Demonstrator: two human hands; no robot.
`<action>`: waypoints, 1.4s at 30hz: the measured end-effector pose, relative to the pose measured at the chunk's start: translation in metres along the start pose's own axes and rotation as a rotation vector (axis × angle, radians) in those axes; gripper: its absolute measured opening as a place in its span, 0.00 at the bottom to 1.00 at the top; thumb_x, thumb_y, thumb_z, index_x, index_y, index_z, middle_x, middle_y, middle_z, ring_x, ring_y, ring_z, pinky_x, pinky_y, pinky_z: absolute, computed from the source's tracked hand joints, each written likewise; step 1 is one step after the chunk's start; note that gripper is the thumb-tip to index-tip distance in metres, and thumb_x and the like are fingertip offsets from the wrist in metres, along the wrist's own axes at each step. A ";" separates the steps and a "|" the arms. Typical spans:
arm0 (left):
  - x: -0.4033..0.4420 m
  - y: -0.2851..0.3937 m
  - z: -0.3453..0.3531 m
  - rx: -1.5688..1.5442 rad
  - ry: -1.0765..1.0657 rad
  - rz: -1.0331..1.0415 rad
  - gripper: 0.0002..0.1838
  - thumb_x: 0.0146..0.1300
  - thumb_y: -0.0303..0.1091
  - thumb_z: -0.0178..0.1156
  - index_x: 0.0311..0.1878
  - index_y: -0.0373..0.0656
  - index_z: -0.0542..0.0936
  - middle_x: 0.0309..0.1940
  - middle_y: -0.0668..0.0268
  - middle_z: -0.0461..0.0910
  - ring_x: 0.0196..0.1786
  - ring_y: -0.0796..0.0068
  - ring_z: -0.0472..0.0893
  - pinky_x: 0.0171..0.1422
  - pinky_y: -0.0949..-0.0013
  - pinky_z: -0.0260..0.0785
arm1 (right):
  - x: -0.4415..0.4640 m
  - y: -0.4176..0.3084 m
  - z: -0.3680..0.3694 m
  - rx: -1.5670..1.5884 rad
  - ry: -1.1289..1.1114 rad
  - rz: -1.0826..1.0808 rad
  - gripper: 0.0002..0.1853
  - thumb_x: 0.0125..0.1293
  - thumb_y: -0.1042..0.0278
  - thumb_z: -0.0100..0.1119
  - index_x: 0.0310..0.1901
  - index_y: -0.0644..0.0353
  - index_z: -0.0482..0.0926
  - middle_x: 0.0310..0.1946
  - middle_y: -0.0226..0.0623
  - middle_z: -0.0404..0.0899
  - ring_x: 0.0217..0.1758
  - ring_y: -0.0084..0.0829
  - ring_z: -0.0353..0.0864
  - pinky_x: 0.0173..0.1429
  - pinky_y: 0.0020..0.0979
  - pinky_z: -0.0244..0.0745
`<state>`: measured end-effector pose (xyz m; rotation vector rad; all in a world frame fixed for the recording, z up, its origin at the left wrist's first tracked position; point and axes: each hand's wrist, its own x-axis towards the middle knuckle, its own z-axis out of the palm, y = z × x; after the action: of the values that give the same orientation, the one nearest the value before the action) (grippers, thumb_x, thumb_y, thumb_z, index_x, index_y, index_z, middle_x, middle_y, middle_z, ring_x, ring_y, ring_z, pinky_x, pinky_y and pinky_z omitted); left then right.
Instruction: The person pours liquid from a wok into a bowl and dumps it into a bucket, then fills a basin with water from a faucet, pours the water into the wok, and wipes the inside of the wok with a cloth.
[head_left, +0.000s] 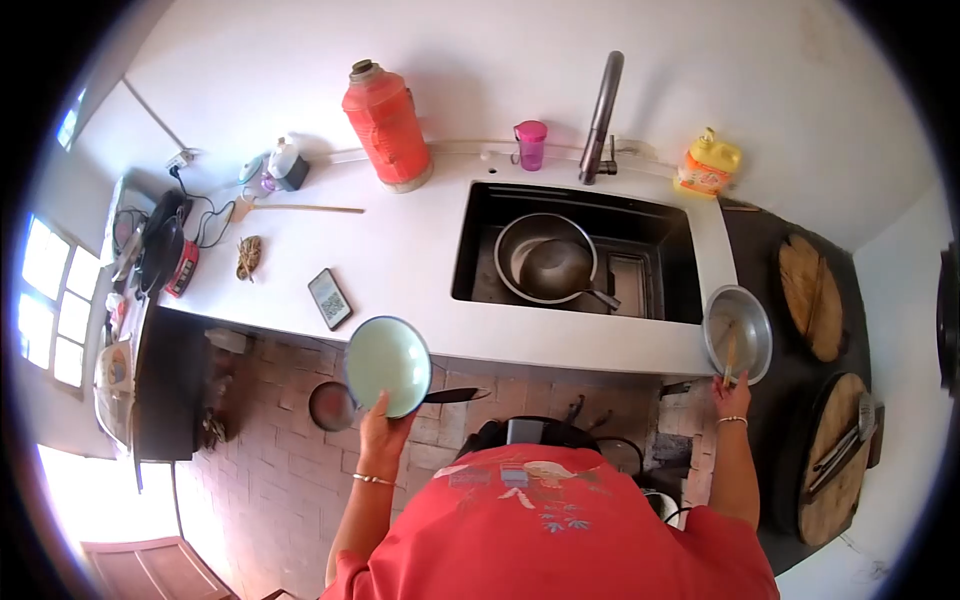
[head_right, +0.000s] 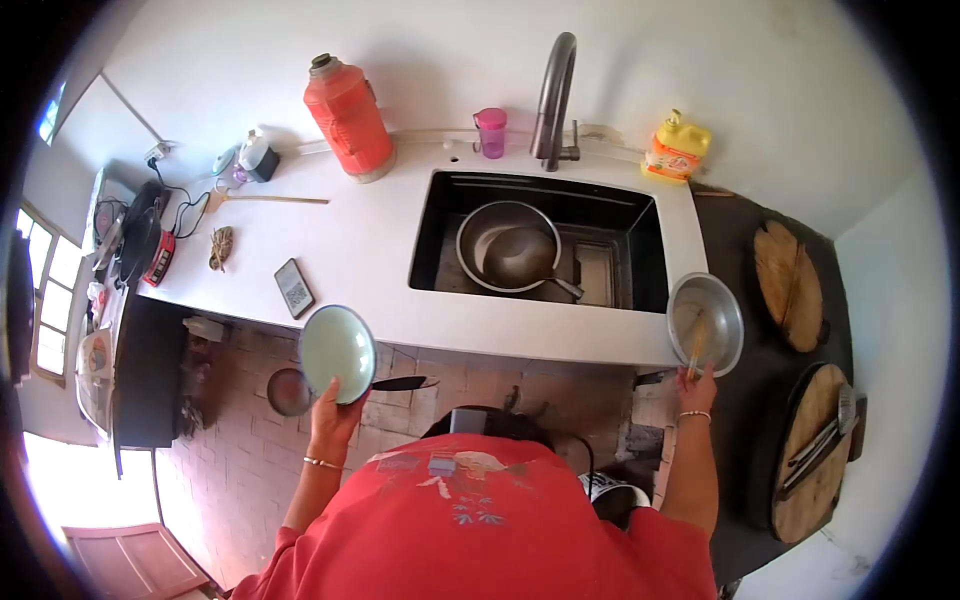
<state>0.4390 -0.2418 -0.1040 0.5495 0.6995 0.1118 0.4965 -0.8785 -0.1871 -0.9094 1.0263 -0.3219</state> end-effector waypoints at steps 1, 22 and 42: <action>-0.006 -0.004 0.000 -0.006 0.001 0.002 0.19 0.67 0.30 0.48 0.60 0.40 0.64 0.57 0.57 0.69 0.59 0.58 0.70 0.63 0.49 0.65 | 0.007 -0.001 0.004 0.032 0.006 0.016 0.23 0.64 0.49 0.53 0.44 0.64 0.71 0.31 0.42 0.77 0.34 0.37 0.80 0.35 0.33 0.77; 0.019 0.000 0.013 0.024 0.072 0.037 0.20 0.69 0.34 0.47 0.60 0.38 0.62 0.59 0.53 0.65 0.59 0.53 0.70 0.61 0.47 0.68 | -0.007 -0.004 0.034 -0.139 -0.154 -0.083 0.10 0.63 0.66 0.50 0.37 0.64 0.75 0.31 0.37 0.75 0.29 0.32 0.76 0.31 0.28 0.77; 0.141 0.016 0.008 0.028 0.162 -0.074 0.19 0.69 0.31 0.45 0.60 0.36 0.60 0.56 0.51 0.66 0.55 0.50 0.72 0.52 0.44 0.74 | -0.144 0.078 0.228 -0.516 -0.595 -0.002 0.12 0.58 0.67 0.51 0.27 0.70 0.75 0.18 0.37 0.73 0.17 0.32 0.75 0.21 0.35 0.77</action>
<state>0.5531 -0.1925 -0.1726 0.5447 0.8797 0.0783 0.6024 -0.6283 -0.1155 -1.3647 0.5531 0.2254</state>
